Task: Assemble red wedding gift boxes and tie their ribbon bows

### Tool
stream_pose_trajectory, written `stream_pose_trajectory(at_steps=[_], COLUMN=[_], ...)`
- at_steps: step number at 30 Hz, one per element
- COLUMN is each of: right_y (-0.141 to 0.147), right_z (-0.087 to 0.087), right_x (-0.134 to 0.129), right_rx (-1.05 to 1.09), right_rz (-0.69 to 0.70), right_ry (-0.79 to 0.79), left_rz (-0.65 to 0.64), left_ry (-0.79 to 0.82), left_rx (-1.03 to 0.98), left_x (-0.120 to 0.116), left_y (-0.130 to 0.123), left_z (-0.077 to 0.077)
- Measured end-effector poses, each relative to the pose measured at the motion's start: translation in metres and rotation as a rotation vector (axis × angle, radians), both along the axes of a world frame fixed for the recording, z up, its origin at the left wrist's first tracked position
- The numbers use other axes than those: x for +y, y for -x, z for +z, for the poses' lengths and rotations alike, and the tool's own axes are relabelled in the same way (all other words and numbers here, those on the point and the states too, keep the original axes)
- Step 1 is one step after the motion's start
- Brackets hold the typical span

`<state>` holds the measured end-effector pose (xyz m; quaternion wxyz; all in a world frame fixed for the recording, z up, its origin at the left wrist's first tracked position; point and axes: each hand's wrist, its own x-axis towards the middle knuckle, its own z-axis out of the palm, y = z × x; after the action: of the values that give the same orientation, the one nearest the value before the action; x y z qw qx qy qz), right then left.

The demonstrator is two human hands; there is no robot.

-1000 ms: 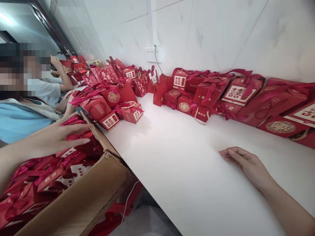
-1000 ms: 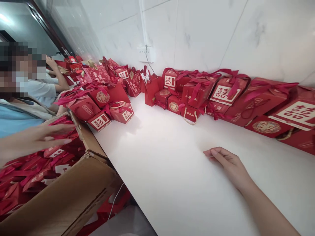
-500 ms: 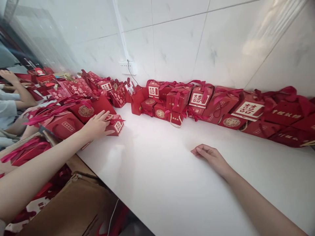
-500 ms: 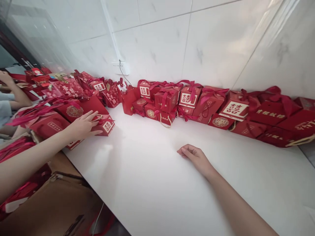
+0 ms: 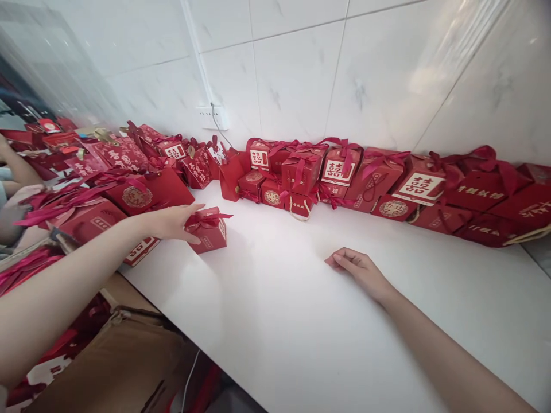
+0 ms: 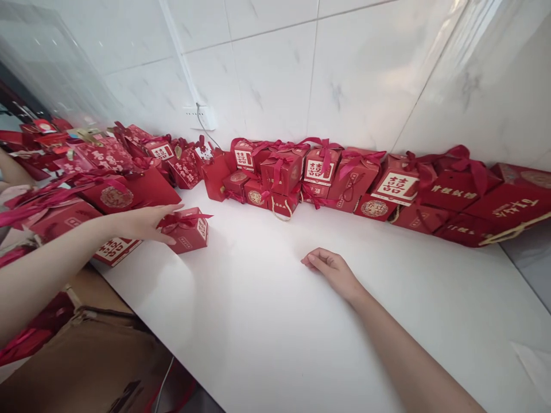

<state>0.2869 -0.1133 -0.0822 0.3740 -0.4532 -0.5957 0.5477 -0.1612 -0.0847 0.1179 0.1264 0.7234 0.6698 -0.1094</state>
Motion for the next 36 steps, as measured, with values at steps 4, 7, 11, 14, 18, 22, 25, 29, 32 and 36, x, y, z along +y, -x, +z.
stream_pose_trajectory(at_steps=[4, 7, 11, 14, 18, 22, 25, 29, 32, 36], right_y=[0.001, 0.002, 0.003, 0.002, 0.001, 0.000, -0.001, 0.000, 0.001, 0.002], right_z=[0.000, 0.003, 0.004, 0.003, 0.000, -0.003, -0.004, -0.007, -0.008, -0.007], right_x=[0.000, 0.000, 0.000, 0.001, 0.003, 0.004, 0.006, 0.009, 0.012, 0.011], right_rx=[0.010, 0.020, 0.028, 0.046, 0.051, 0.053, 0.060, 0.077, 0.100, 0.149], right_rz=[0.003, 0.001, -0.005, -0.001, 0.014, 0.022, 0.019, 0.004, -0.015, -0.023], right_ry=[-0.002, 0.006, 0.005, -0.001, -0.013, -0.036, -0.059, -0.072, -0.080, -0.106], left_rz=[-0.134, -0.196, -0.054, 0.199, 0.063, -0.467, -0.537, -0.435, -0.400, -0.391], left_ry=[0.125, 0.159, 0.063, 0.111, 0.164, 0.153, 0.125, 0.154, 0.016, -0.069], left_rx=[-0.271, -0.504, -0.237, 0.062, 0.013, -0.317, -0.456, -0.596, -0.787, -0.928], left_x=[-0.001, 0.002, 0.019, 0.030, 0.032, 0.031, 0.042, 0.073, 0.089, 0.083], left_y=[-0.034, -0.058, -0.075, -0.079, -0.087, -0.108, -0.131, -0.161, -0.181, -0.197], left_z=[-0.002, 0.016, 0.026, 0.012, -0.012, -0.002, 0.019, 0.016, -0.022, -0.088])
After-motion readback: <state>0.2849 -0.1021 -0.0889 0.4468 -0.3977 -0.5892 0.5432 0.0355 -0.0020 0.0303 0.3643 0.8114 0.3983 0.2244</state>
